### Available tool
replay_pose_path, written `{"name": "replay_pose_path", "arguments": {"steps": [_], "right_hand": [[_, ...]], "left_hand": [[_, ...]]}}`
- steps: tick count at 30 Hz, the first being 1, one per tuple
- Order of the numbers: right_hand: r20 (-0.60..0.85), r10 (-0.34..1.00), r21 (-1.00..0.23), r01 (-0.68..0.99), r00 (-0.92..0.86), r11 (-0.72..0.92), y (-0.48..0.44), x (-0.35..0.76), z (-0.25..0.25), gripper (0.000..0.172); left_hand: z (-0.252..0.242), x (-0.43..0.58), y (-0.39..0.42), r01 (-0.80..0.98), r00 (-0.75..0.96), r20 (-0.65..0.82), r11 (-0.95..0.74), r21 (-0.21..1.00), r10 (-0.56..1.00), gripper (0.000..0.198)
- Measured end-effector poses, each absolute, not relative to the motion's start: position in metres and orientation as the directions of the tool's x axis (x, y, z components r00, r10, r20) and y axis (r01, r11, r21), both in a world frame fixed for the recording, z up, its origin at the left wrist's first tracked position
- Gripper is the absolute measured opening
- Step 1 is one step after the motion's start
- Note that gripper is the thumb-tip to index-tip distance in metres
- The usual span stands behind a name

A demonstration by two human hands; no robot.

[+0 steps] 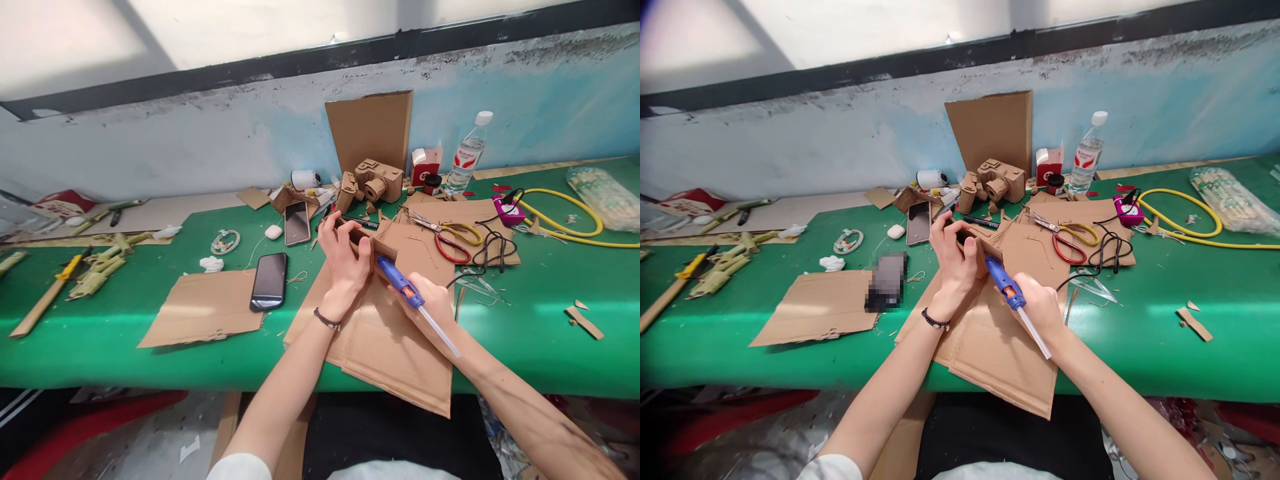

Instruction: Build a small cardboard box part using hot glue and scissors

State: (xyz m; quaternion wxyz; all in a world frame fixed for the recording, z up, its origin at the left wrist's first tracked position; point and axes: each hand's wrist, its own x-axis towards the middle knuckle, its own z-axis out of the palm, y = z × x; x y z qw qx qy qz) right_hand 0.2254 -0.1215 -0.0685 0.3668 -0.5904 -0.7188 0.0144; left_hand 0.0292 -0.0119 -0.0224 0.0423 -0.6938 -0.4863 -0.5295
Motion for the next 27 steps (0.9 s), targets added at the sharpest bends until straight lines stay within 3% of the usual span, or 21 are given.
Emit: {"name": "replay_pose_path", "arguments": {"steps": [5, 14, 22, 27], "right_hand": [[0.54, 0.841, -0.499, 0.789, -0.04, 0.358, -0.123, 0.224, -0.055, 0.039], [0.401, 0.916, -0.446, 0.87, -0.012, 0.207, -0.122, 0.23, -0.064, 0.053], [0.344, 0.938, -0.391, 0.904, -0.029, 0.171, -0.122, 0.23, -0.062, 0.049], [0.37, 0.928, -0.415, 0.887, -0.04, 0.203, -0.122, 0.229, -0.059, 0.056]], "left_hand": [[-0.02, 0.03, -0.013, 0.718, -0.037, 0.769, -0.519, 0.464, 0.638, 0.042], [-0.02, 0.03, -0.012, 0.718, -0.037, 0.765, -0.515, 0.468, 0.643, 0.049], [-0.018, 0.03, -0.013, 0.729, -0.025, 0.766, -0.513, 0.454, 0.642, 0.049], [-0.018, 0.029, -0.012, 0.722, -0.029, 0.76, -0.512, 0.465, 0.649, 0.048]]}}
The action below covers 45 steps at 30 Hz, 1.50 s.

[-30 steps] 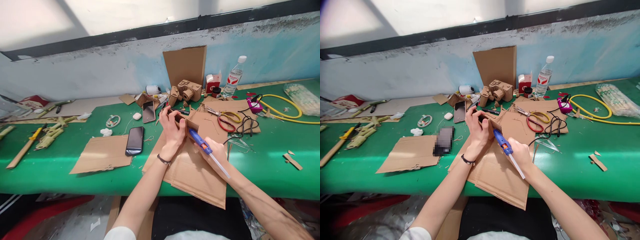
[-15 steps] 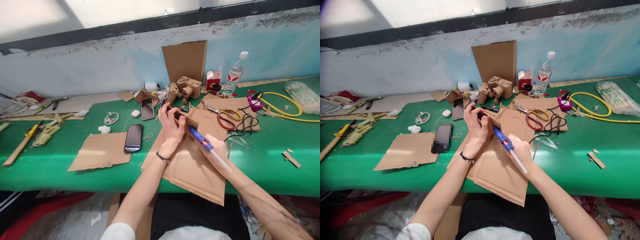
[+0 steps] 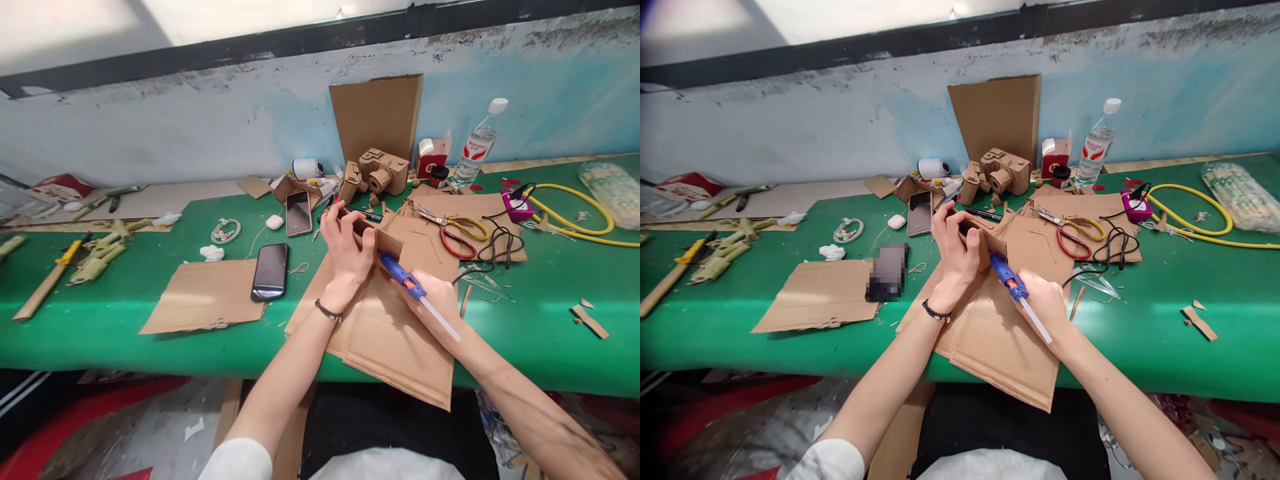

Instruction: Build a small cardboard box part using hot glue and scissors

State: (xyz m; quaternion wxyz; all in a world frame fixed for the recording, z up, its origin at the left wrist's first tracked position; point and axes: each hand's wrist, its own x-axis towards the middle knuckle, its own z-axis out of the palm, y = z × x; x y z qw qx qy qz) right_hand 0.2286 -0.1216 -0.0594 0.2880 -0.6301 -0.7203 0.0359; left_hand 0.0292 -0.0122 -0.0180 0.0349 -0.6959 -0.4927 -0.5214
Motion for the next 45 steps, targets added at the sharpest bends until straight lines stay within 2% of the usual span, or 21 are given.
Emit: {"name": "replay_pose_path", "arguments": {"steps": [8, 21, 24, 28, 32, 41, 45], "right_hand": [[0.445, 0.895, -0.469, 0.859, 0.027, 0.207, -0.123, 0.225, -0.057, 0.06], [0.275, 0.961, -0.327, 0.935, -0.042, 0.135, -0.121, 0.23, -0.061, 0.045], [0.266, 0.962, -0.349, 0.925, -0.053, 0.147, -0.122, 0.229, -0.055, 0.042], [0.363, 0.93, -0.431, 0.873, -0.065, 0.229, -0.125, 0.227, -0.046, 0.041], [0.392, 0.918, -0.449, 0.857, -0.067, 0.254, -0.127, 0.226, -0.044, 0.047], [0.266, 0.963, -0.374, 0.917, -0.038, 0.139, -0.124, 0.229, -0.048, 0.07], [0.226, 0.974, -0.365, 0.926, -0.017, 0.101, -0.123, 0.228, -0.044, 0.075]], "left_hand": [[-0.019, 0.029, -0.011, 0.729, -0.022, 0.764, -0.512, 0.453, 0.645, 0.051], [-0.019, 0.028, -0.01, 0.759, -0.007, 0.766, -0.495, 0.422, 0.643, 0.052], [-0.02, 0.029, -0.011, 0.753, -0.011, 0.777, -0.506, 0.42, 0.629, 0.057], [-0.019, 0.029, -0.011, 0.742, -0.015, 0.787, -0.52, 0.423, 0.617, 0.058], [-0.019, 0.029, -0.011, 0.748, -0.013, 0.758, -0.497, 0.44, 0.652, 0.054], [-0.018, 0.032, -0.009, 0.752, -0.013, 0.756, -0.493, 0.439, 0.654, 0.048], [-0.018, 0.033, -0.008, 0.77, -0.008, 0.741, -0.469, 0.433, 0.672, 0.043]]}}
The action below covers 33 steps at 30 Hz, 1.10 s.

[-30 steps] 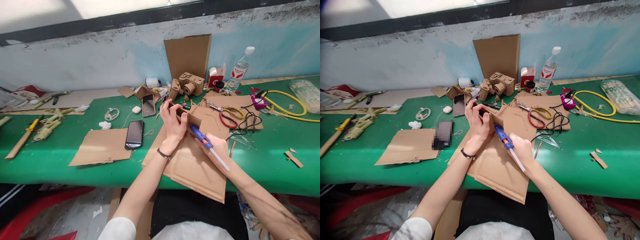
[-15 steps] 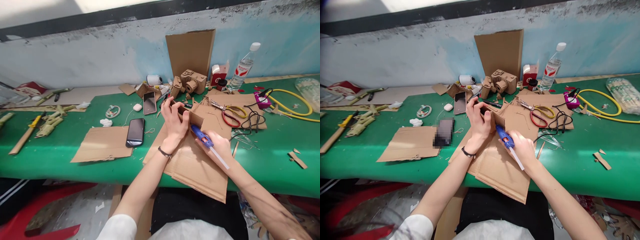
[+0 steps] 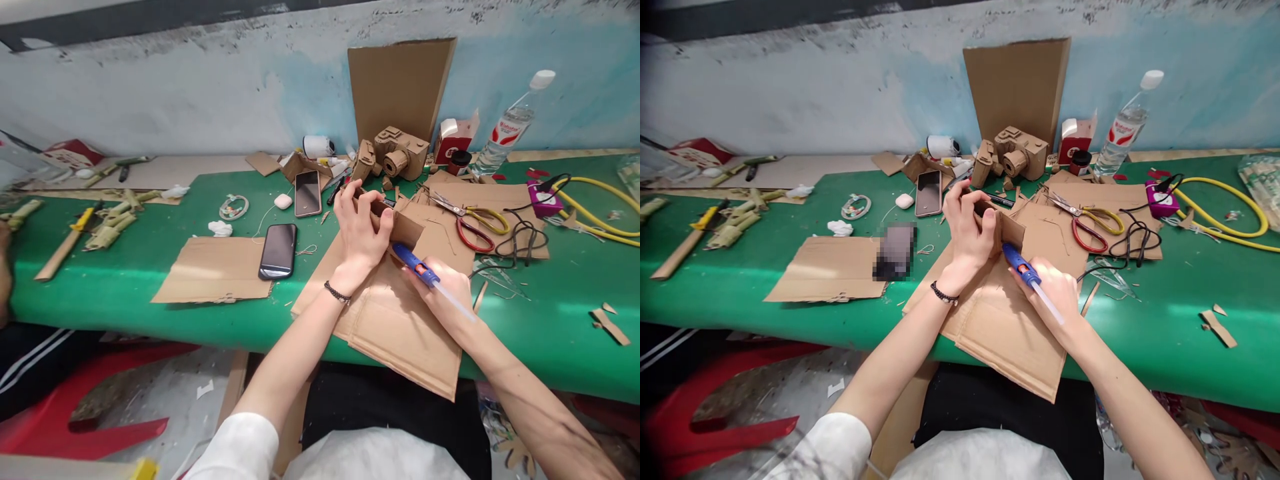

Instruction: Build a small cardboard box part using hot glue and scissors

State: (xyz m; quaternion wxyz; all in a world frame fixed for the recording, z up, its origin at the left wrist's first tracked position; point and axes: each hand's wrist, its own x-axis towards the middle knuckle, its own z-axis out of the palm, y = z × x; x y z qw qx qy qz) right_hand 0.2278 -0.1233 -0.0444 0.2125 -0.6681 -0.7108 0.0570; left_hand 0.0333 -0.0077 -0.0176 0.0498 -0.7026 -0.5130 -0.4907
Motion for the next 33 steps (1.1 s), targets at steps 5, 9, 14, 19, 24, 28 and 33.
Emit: {"name": "replay_pose_path", "arguments": {"steps": [5, 9, 14, 19, 24, 28, 33], "right_hand": [[0.24, 0.971, -0.376, 0.921, -0.005, 0.097, -0.122, 0.228, -0.046, 0.074], [0.268, 0.963, -0.416, 0.903, 0.007, 0.109, -0.119, 0.23, -0.049, 0.069], [0.29, 0.957, -0.454, 0.882, 0.007, 0.131, -0.115, 0.233, -0.048, 0.063], [0.311, 0.95, -0.466, 0.873, 0.008, 0.145, -0.112, 0.234, -0.047, 0.062], [0.34, 0.94, -0.481, 0.861, 0.008, 0.166, -0.112, 0.234, -0.049, 0.063], [0.326, 0.945, -0.476, 0.865, 0.007, 0.158, -0.111, 0.232, -0.05, 0.061], [0.304, 0.953, -0.457, 0.876, -0.011, 0.156, -0.111, 0.231, -0.05, 0.059]], "left_hand": [[-0.01, 0.04, -0.007, 0.79, 0.004, 0.692, -0.427, 0.44, 0.722, 0.037], [0.001, 0.049, -0.006, 0.789, 0.013, 0.633, -0.397, 0.469, 0.774, 0.034], [0.013, 0.059, 0.002, 0.79, 0.053, 0.542, -0.368, 0.491, 0.839, 0.033], [0.023, 0.064, 0.008, 0.8, 0.069, 0.476, -0.334, 0.499, 0.877, 0.033], [0.036, 0.066, 0.009, 0.8, 0.094, 0.404, -0.31, 0.513, 0.91, 0.031], [0.044, 0.066, 0.014, 0.787, 0.079, 0.35, -0.274, 0.553, 0.933, 0.03], [0.05, 0.064, 0.02, 0.772, 0.081, 0.289, -0.243, 0.587, 0.954, 0.033]]}}
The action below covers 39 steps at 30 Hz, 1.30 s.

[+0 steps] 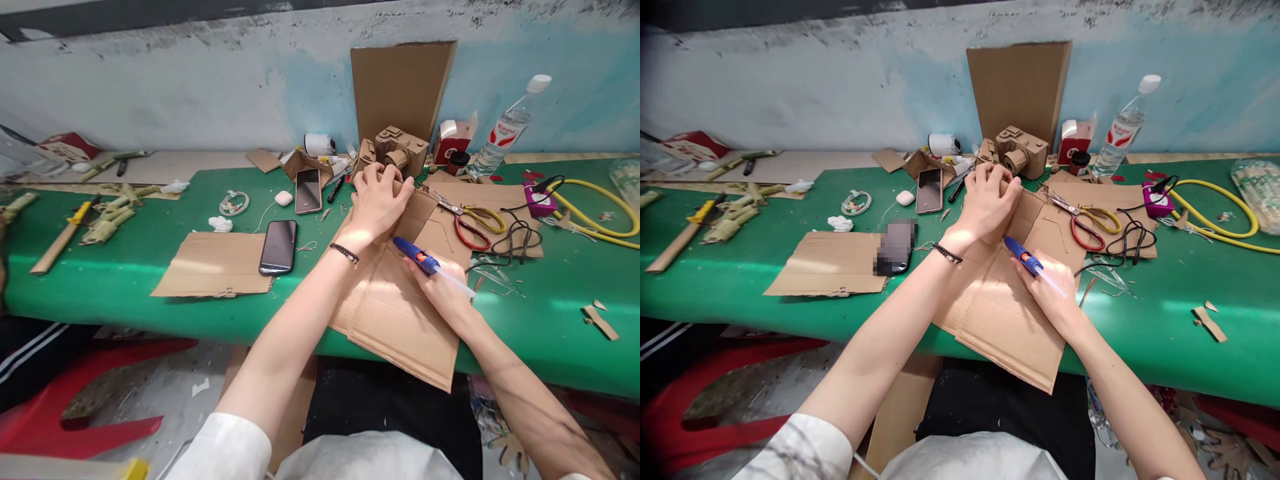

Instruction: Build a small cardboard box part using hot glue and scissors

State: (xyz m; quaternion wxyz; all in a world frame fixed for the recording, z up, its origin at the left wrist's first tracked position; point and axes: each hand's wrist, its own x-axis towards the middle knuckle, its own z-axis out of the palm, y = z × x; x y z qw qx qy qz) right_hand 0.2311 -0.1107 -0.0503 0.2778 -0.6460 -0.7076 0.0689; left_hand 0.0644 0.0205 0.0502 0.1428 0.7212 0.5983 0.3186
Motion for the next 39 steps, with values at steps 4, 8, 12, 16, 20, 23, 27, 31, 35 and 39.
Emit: {"name": "replay_pose_path", "arguments": {"steps": [4, 8, 12, 16, 20, 23, 27, 31, 35, 39], "right_hand": [[0.291, 0.957, -0.431, 0.891, -0.016, 0.146, -0.111, 0.231, -0.052, 0.06], [0.279, 0.96, -0.414, 0.9, -0.02, 0.139, -0.113, 0.231, -0.051, 0.061], [0.282, 0.959, -0.398, 0.905, -0.036, 0.151, -0.114, 0.23, -0.048, 0.06], [0.265, 0.963, -0.378, 0.913, -0.052, 0.153, -0.113, 0.23, -0.047, 0.057], [0.248, 0.967, -0.376, 0.915, -0.055, 0.149, -0.113, 0.23, -0.048, 0.053], [0.262, 0.963, -0.389, 0.907, -0.056, 0.159, -0.113, 0.231, -0.048, 0.053], [0.282, 0.958, -0.427, 0.889, -0.044, 0.166, -0.113, 0.231, -0.047, 0.053], [0.305, 0.952, -0.449, 0.876, -0.036, 0.177, -0.112, 0.232, -0.047, 0.055], [0.329, 0.944, -0.469, 0.866, -0.014, 0.176, -0.112, 0.233, -0.048, 0.061], [0.33, 0.944, -0.479, 0.86, -0.008, 0.175, -0.111, 0.233, -0.048, 0.065]], "left_hand": [[0.052, 0.062, 0.026, 0.765, 0.088, 0.269, -0.238, 0.599, 0.959, 0.037], [0.048, 0.061, 0.035, 0.748, 0.111, 0.277, -0.263, 0.609, 0.955, 0.041], [0.042, 0.063, 0.044, 0.745, 0.087, 0.309, -0.267, 0.611, 0.947, 0.039], [0.039, 0.064, 0.05, 0.753, 0.086, 0.327, -0.277, 0.597, 0.941, 0.038], [0.039, 0.062, 0.055, 0.753, 0.106, 0.321, -0.287, 0.592, 0.941, 0.041], [0.039, 0.061, 0.057, 0.747, 0.112, 0.316, -0.289, 0.599, 0.942, 0.042], [0.042, 0.061, 0.055, 0.739, 0.115, 0.312, -0.291, 0.608, 0.943, 0.041], [0.045, 0.063, 0.048, 0.747, 0.095, 0.293, -0.263, 0.611, 0.951, 0.037], [0.046, 0.065, 0.043, 0.729, 0.085, 0.298, -0.264, 0.632, 0.951, 0.034], [0.047, 0.065, 0.042, 0.733, 0.083, 0.275, -0.245, 0.634, 0.958, 0.034]]}}
